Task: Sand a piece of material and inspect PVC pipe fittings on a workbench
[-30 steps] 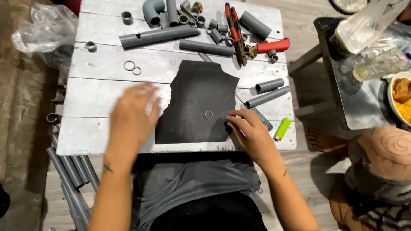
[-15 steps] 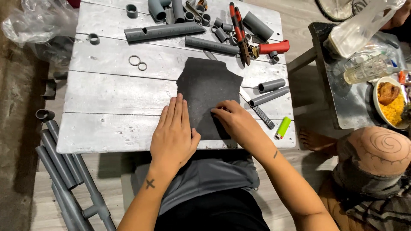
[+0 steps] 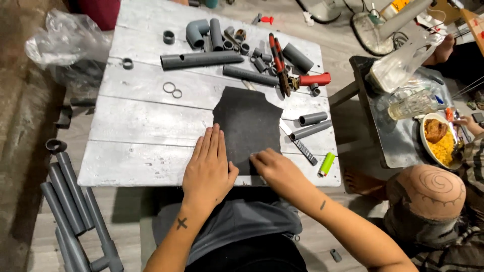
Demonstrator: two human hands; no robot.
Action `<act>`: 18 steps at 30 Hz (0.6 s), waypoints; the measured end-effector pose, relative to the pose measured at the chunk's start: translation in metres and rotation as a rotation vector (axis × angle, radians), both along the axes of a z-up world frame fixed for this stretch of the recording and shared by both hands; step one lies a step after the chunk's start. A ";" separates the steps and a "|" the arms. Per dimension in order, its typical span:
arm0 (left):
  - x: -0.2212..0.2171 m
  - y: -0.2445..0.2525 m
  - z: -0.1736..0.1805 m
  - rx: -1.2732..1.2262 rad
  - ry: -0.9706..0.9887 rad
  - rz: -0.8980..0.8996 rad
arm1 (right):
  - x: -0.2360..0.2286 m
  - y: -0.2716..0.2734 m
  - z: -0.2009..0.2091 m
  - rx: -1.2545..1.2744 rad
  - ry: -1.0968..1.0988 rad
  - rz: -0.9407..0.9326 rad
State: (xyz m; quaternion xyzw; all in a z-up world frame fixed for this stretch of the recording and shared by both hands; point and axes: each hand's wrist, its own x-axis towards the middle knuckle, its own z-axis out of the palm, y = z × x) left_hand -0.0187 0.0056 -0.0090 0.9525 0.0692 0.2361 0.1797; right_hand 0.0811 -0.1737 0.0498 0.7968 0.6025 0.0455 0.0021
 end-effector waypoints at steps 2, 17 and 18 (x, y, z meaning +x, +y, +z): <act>-0.002 0.000 0.000 -0.001 0.007 -0.010 | 0.003 0.015 -0.009 0.036 -0.062 0.044; 0.002 0.002 -0.003 0.115 0.066 0.001 | 0.110 0.030 -0.036 -0.009 -0.171 0.072; 0.002 0.002 -0.004 0.120 0.062 0.007 | 0.110 0.022 -0.030 -0.028 -0.165 0.097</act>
